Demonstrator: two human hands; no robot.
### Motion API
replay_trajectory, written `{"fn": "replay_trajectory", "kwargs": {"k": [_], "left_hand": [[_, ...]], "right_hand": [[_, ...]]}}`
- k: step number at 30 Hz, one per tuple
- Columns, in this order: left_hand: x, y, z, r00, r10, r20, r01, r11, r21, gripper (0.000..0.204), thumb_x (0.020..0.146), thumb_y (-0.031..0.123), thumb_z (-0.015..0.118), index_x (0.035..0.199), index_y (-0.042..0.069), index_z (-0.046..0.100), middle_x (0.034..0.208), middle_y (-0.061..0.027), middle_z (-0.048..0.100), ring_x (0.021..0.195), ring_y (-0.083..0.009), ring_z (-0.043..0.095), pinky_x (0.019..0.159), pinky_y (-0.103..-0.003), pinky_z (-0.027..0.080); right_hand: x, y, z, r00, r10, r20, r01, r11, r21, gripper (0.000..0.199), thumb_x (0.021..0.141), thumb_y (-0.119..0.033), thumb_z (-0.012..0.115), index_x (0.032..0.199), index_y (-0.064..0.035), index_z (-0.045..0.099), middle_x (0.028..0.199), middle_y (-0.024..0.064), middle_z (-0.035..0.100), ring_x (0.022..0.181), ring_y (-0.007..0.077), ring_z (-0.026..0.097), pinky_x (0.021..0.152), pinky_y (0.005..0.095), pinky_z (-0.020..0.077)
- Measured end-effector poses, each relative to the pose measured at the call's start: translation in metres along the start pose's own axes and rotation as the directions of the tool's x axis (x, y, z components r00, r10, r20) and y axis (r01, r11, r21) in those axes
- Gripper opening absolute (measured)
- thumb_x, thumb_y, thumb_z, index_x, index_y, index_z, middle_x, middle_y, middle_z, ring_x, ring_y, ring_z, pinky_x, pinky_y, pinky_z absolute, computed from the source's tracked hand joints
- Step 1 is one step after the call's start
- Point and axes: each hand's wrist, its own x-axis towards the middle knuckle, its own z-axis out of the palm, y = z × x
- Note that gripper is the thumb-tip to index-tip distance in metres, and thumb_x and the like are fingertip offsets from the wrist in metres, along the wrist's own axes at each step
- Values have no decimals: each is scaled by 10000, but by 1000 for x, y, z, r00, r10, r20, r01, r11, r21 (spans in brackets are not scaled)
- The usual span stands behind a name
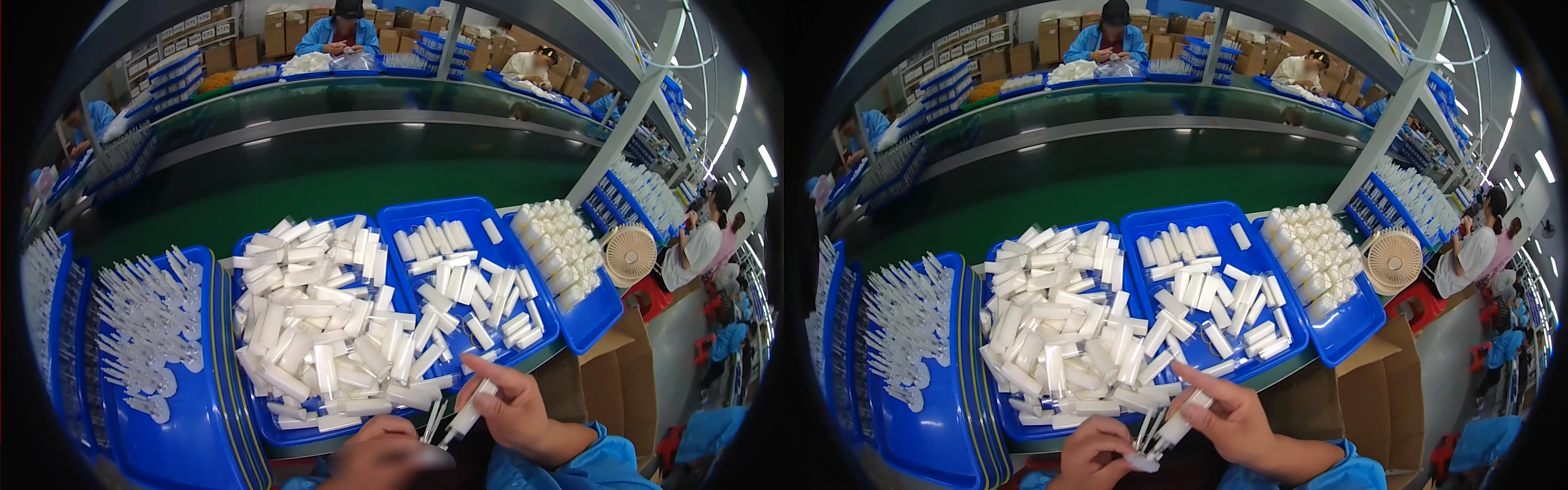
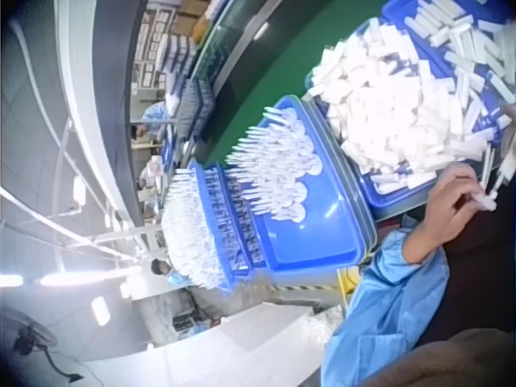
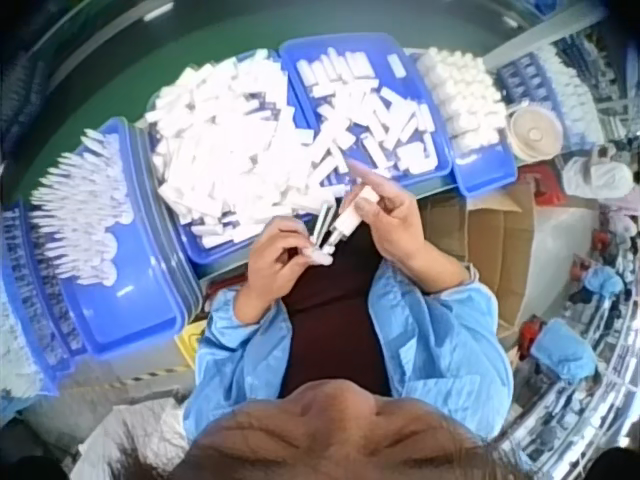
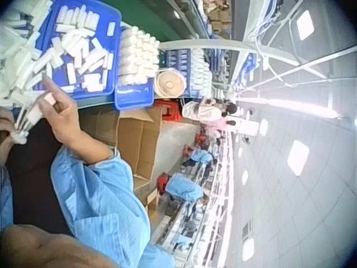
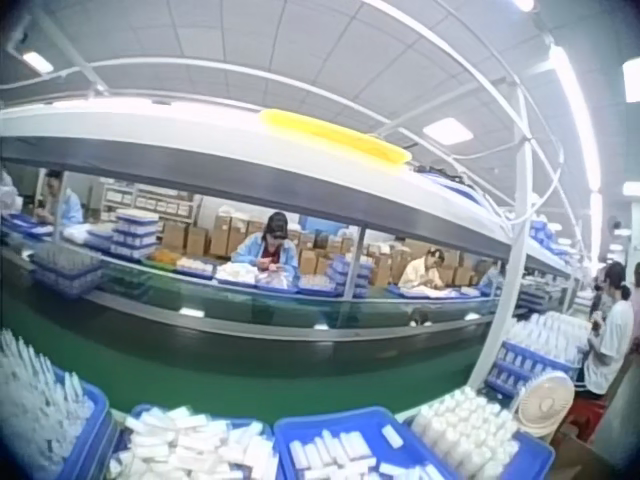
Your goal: The recorder is assembling white plastic spray bottle tops or pump mechanisms by fitting small tubes into the heads.
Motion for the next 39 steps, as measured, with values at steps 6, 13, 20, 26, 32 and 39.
{"fn": "replay_trajectory", "kwargs": {"k": [6, 13, 20, 26, 32, 39], "left_hand": [[2, 1, 5, 992, -126, -16, 125, 989, -77, 160, 768, 80, 678, 847, -7, 569, 904, -97, 518, 687, -131, 530, 595, -234, 437], [-18, -14, 15, 989, -128, 68, 144, 931, -336, 180, 818, -1, 591, 969, 21, 496, 1085, -134, 459, 882, -226, 596, 735, -303, 498], [-20, -12, 6, 988, -150, 48, 157, 959, -237, 199, 817, -11, 595, 992, -10, 502, 1100, -157, 478, 820, -234, 604, 736, -318, 510], [-4, 6, 5, 999, 2, -42, -1, 1000, 14, 145, 731, -3, 670, 869, 7, 625, 862, -129, 611, 775, -246, 610, 697, -321, 488], [1, 0, 16, 998, 59, -7, -59, 998, 31, 88, 740, 35, 650, 827, 40, 659, 833, -128, 622, 778, -293, 601, 697, -335, 471], [5, 1, 15, 999, 41, 5, -41, 999, 24, 82, 750, 26, 635, 830, 30, 653, 821, -131, 615, 753, -286, 600, 675, -334, 468]], "right_hand": [[-4, 17, 9, 998, -55, 33, 57, 996, -66, 466, 876, -18, 522, 1311, 32, 365, 966, 75, 592, 932, 124, 512, 853, 263, 400], [27, -5, -29, 950, -238, 202, 312, 738, -598, 281, 821, -132, 591, 1072, -10, 612, 917, 114, 631, 836, 232, 582, 758, 308, 451], [67, 8, -74, 994, -99, 37, 16, -205, -979, 456, 708, -192, 656, 1119, -39, 532, 788, 151, 602, 707, 297, 611, 600, 391, 489], [77, -1, -67, 991, -88, -100, -55, 413, -909, 636, 736, -110, 630, 1311, -82, 359, 825, 97, 584, 619, 191, 575, 546, 319, 470], [53, -9, -21, 978, 209, 20, -208, 954, 214, 691, 806, -61, 595, 1393, -111, 233, 923, 92, 533, 729, 139, 520, 642, 240, 429], [43, -4, -20, 945, 294, 140, -326, 868, 376, 613, 846, -109, 567, 1383, -88, 272, 938, 79, 536, 837, 141, 518, 726, 255, 421]]}}
